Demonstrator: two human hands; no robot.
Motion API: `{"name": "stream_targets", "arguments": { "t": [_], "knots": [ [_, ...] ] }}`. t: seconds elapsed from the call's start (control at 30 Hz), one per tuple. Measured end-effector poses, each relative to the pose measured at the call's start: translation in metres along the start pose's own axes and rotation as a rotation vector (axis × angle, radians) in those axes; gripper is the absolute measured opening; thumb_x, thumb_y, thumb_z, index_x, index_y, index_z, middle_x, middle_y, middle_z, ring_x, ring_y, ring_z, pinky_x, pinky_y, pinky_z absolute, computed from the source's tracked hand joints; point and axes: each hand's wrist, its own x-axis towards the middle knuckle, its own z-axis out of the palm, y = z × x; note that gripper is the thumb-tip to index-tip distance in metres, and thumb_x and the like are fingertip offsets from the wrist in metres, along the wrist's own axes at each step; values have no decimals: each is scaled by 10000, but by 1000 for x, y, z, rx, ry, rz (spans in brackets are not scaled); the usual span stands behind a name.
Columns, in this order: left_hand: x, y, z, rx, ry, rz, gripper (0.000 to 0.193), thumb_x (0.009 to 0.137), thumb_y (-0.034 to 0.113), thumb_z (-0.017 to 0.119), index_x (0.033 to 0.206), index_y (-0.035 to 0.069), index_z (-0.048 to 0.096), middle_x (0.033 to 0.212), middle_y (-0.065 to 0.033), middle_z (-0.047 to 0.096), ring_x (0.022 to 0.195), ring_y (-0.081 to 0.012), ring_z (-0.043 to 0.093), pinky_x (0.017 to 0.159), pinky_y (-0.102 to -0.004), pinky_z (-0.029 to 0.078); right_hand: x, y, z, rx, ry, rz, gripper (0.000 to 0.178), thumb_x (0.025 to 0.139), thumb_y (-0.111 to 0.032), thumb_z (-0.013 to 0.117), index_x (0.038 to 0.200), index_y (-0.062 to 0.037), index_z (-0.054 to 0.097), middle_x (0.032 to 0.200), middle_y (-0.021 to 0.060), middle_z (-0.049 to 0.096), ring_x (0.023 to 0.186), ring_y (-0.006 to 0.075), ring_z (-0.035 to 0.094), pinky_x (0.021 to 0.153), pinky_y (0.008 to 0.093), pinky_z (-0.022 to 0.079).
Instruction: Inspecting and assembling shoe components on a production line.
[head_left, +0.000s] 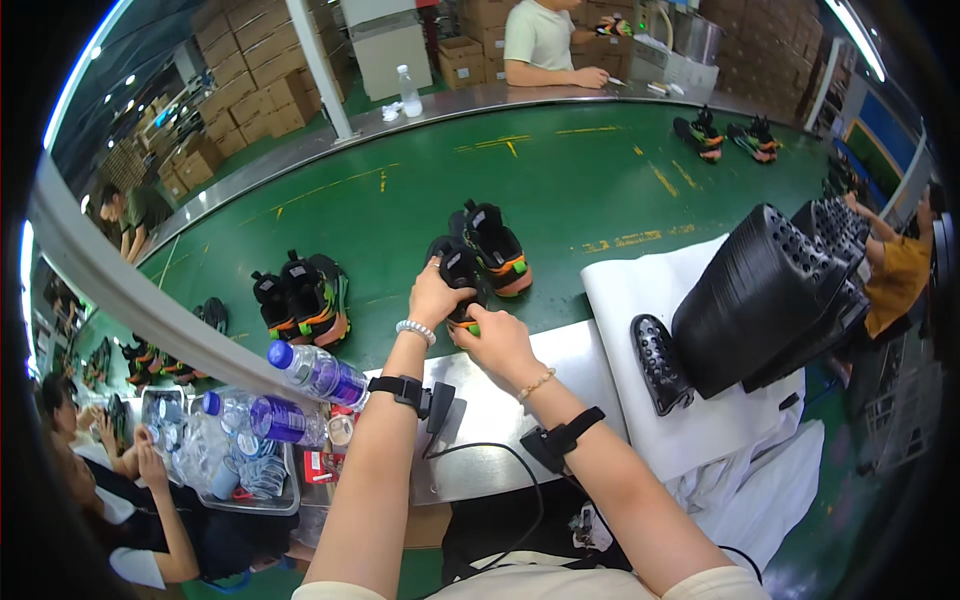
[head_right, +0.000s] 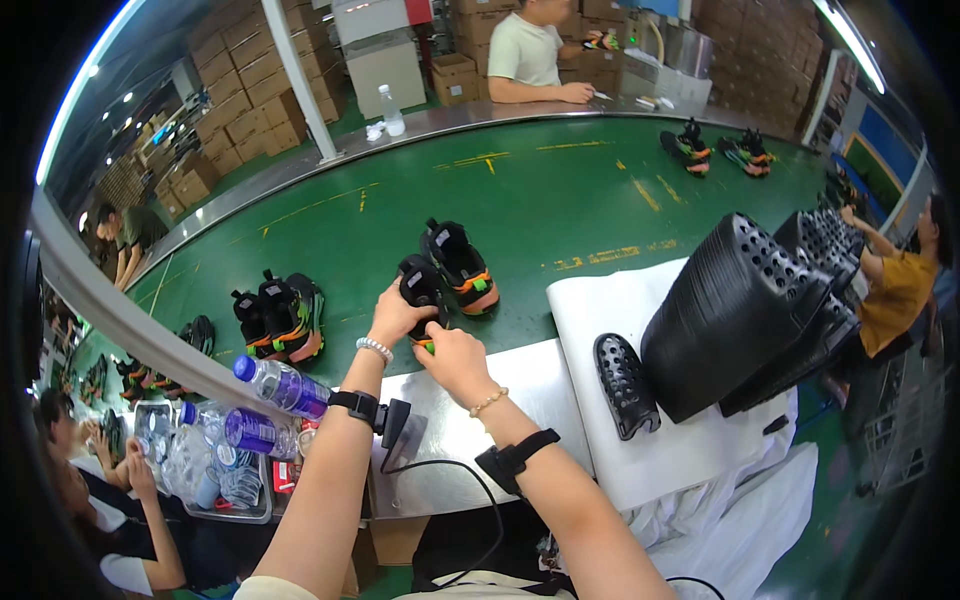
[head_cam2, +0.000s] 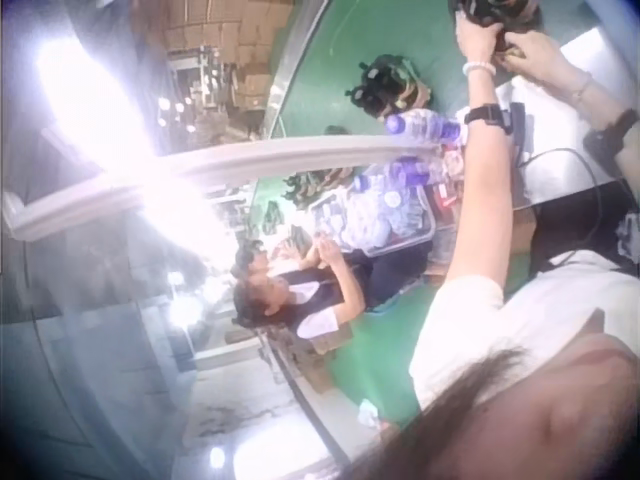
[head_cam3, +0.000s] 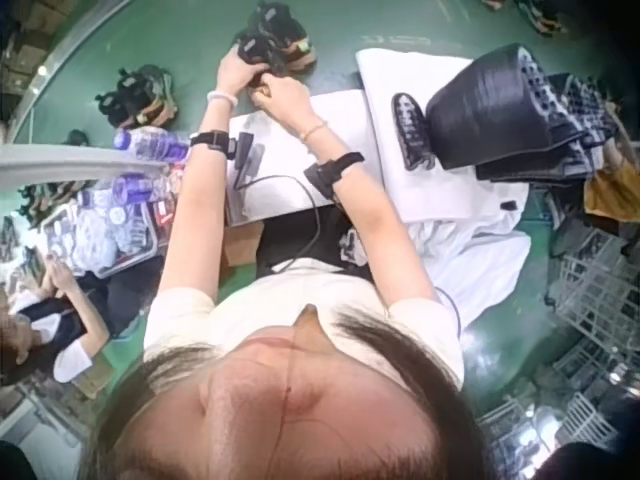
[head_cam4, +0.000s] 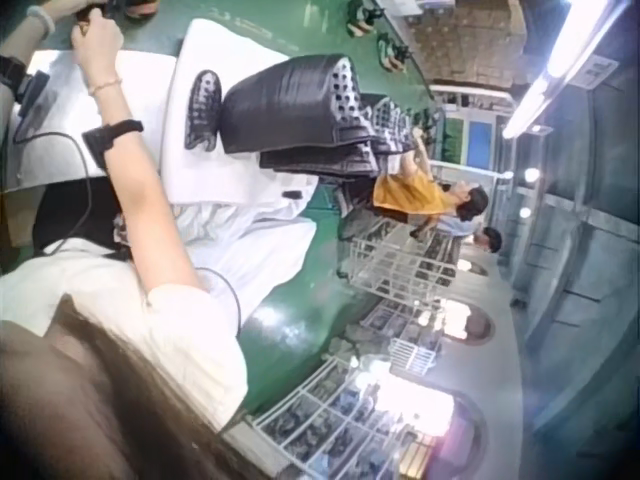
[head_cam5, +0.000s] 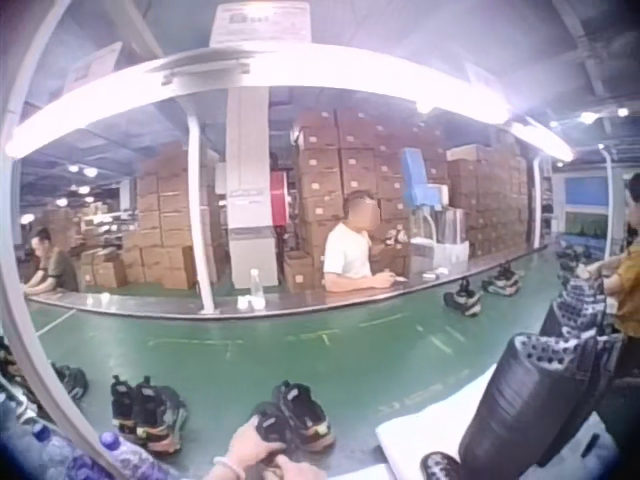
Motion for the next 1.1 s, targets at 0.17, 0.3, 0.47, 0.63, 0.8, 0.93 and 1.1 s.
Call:
{"name": "stream_targets", "arguments": {
  "t": [0.17, 0.3, 0.47, 0.63, 0.8, 0.93, 1.1],
  "knots": [
    [-10, 37, -18, 249, -38, -179, 567, 573, 343, 802, 1072, 117, 656, 958, -126, 689, 891, -306, 664, 809, -393, 528, -4, -10, 5, 4, 45, 37, 295, 824, -341, 606, 878, -56, 552, 694, 184, 621, 701, 372, 628, 628, 463, 499],
    [-7, 6, -28, 247, -112, -164, 582, 574, 305, 813, 1089, 95, 641, 973, -137, 684, 890, -292, 666, 819, -390, 526, -12, -12, 6, 42, 7, -24, 320, 815, -348, 616, 928, -65, 518, 733, 189, 628, 717, 380, 628, 628, 466, 500],
    [-8, 4, -31, 39, -270, -260, 518, 600, 193, 796, 1069, 47, 631, 974, -186, 672, 895, -354, 650, 821, -410, 517, -13, -3, 8, 44, -49, -8, 345, 803, -333, 622, 966, -67, 476, 735, 189, 629, 727, 380, 630, 632, 470, 502],
    [1, -20, -16, 314, 161, -125, 349, 648, 95, 702, 987, 37, 643, 962, -245, 647, 895, -405, 623, 794, -450, 511, -8, -21, 21, 65, -70, -23, 318, 807, -278, 623, 969, -45, 480, 763, 156, 649, 733, 351, 650, 632, 448, 517],
    [1, -26, -44, 224, -111, -148, 633, 557, 291, 825, 1092, 21, 624, 983, -203, 669, 915, -330, 657, 807, -400, 522, 8, -19, -2, 286, 35, -88, 216, 853, -290, 566, 964, -104, 552, 741, 135, 650, 731, 368, 633, 656, 456, 503],
    [-17, -12, -39, 101, -17, -14, 609, 573, 353, 819, 1059, 29, 646, 962, -194, 677, 855, -316, 673, 781, -394, 527, 40, -4, -40, 40, 273, 58, 275, 837, -280, 596, 1022, -86, 535, 732, 140, 649, 710, 340, 648, 636, 440, 520],
    [-25, 14, -25, 471, 49, -142, 537, 595, 433, 803, 939, 38, 684, 879, -191, 680, 830, -353, 659, 756, -410, 528, 61, 37, -31, -148, 31, 102, 356, 740, -244, 692, 994, -55, 529, 821, 153, 660, 782, 321, 662, 669, 422, 538]
  ]
}}
